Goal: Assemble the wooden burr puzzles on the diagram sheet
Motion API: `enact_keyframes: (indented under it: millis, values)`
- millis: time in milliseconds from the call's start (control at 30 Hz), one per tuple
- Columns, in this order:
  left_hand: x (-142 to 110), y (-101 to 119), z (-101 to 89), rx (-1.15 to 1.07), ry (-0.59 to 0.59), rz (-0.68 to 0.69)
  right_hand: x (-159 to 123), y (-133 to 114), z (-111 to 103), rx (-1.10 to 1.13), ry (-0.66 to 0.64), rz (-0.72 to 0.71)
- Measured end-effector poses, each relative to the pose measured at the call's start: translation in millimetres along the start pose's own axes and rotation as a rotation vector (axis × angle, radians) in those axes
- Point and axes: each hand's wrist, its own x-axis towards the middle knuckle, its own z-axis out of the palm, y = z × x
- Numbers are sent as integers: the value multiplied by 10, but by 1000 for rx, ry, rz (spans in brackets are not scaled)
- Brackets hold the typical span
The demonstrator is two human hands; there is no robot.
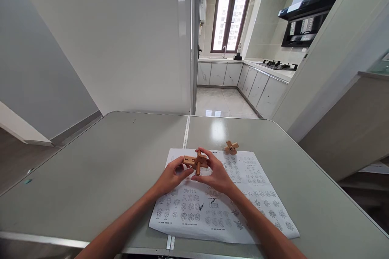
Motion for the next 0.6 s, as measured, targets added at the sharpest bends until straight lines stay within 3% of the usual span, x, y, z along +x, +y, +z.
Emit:
enact_keyframes:
  millis: [300, 467, 600]
  values:
    - [12, -57, 25, -150, 6, -37, -13, 14, 61, 47, -64, -11]
    - [-14, 10, 32, -192, -64, 0, 7, 29, 24, 66, -32, 34]
    - [-24, 19, 40, -175, -51, -7, 17, 82, 1, 83, -24, 57]
